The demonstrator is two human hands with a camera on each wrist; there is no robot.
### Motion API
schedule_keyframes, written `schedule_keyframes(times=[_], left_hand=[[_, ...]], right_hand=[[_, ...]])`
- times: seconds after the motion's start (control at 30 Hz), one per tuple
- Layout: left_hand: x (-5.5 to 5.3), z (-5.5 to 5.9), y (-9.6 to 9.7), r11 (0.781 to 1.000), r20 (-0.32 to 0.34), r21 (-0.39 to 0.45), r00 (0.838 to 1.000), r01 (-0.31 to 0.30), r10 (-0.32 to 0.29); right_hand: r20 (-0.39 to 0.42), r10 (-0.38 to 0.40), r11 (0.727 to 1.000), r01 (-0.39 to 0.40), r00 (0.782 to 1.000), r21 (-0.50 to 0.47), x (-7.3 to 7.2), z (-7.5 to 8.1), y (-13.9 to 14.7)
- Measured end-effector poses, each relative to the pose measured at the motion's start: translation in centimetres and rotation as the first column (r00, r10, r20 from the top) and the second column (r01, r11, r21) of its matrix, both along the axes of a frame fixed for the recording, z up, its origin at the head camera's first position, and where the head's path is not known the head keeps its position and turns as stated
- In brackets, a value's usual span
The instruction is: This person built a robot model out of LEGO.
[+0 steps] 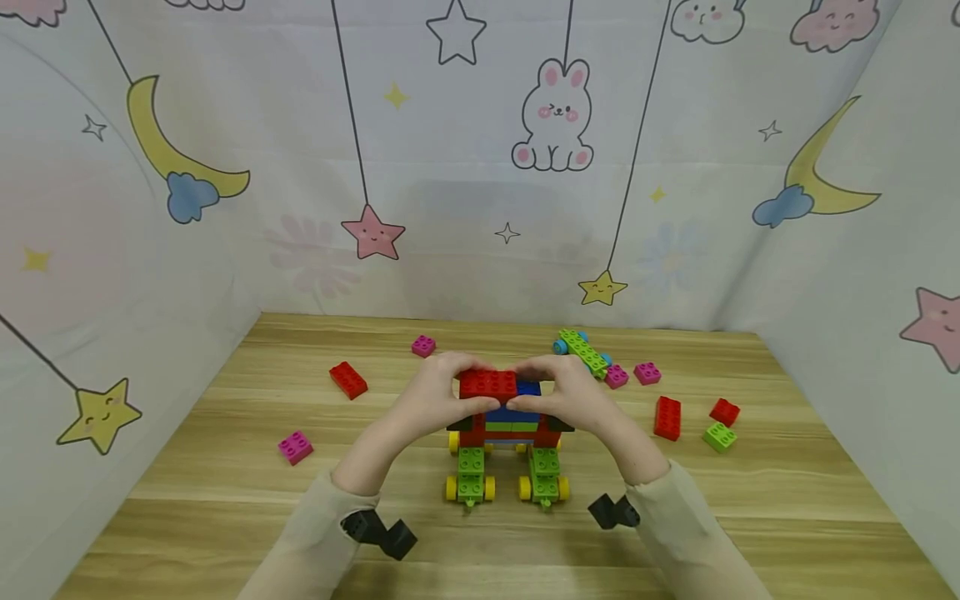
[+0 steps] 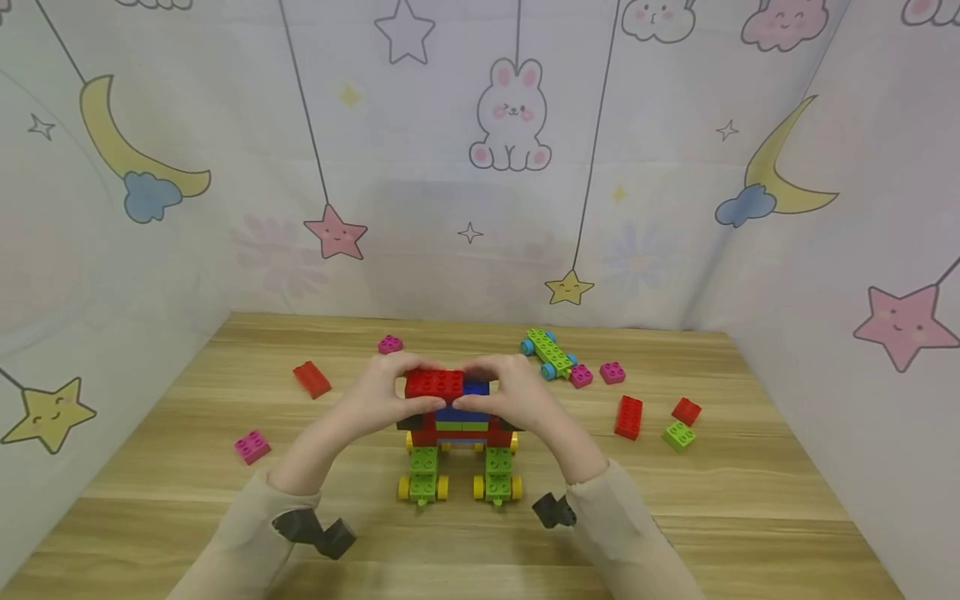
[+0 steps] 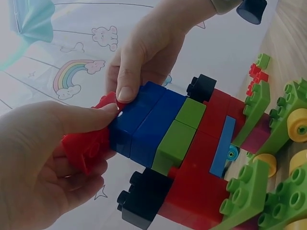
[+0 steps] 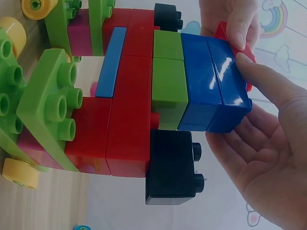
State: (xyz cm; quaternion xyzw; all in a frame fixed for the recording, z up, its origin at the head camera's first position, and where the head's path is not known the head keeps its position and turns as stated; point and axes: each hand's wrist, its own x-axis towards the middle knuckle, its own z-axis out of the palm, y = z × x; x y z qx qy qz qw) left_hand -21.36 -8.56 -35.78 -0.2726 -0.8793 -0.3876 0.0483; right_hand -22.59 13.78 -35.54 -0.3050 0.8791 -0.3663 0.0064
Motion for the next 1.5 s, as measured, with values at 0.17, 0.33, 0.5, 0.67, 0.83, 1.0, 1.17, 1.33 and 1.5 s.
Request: schedule_keyframes(times=[0.17, 0.33, 0.5, 0.67, 0.83, 1.0, 1.17, 1.33, 1.5], left_hand=[[-0.12, -0.01, -0.07, 1.000, 0.038, 0.013, 0.999, 0.007, -0.007], [-0.19, 0.02, -0.12, 1.000, 0.063, 0.023, 0.998, 0.011, -0.013], [-0.24, 0.02, -0.12, 1.000, 0.071, 0.019, 0.997, 0.007, -0.008], [-0.12, 0.20, -0.07, 1.000, 0.082, 0.007, 0.997, 0.000, -0.001], [-0.11, 0.42, -0.06, 1.000, 0.078, 0.000, 0.997, 0.017, -0.017], [-0.09, 0.36, -0.06, 0.999, 0.051, -0.007, 0.998, 0.041, -0.041], [0.06, 0.10, -0.03, 1.000, 0.004, -0.012, 1.000, 0.027, -0.027], [0.07, -0.09, 0.12, 1.000, -0.029, 0.003, 0.999, 0.021, -0.021], [-0.04, -0.24, 0.28, 1.000, -0.042, -0.001, 0.999, 0.027, -0.027]], right_hand=[[0.026, -0.003, 1.000, 0.003, 1.000, 0.000, 0.05, 0.10, -0.12], [0.037, 0.002, 1.000, -0.001, 0.999, -0.005, 0.05, 0.07, -0.15], [0.043, -0.005, 1.000, 0.005, 0.999, -0.017, 0.09, -0.04, -0.18], [0.056, -0.004, 0.999, 0.005, 0.998, -0.033, 0.05, -0.13, -0.18], [0.065, 0.000, 1.000, 0.002, 0.998, -0.030, 0.06, 0.09, -0.15], [0.047, 0.017, 0.999, -0.015, 0.999, -0.031, 0.02, 0.09, -0.02], [0.022, 0.041, 0.998, -0.040, 0.999, -0.042, 0.03, -0.04, 0.04], [-0.012, 0.051, 0.998, -0.051, 0.999, -0.038, 0.12, -0.20, 0.11], [-0.092, 0.034, 0.998, -0.039, 0.995, -0.055, 0.43, -0.24, 0.59]])
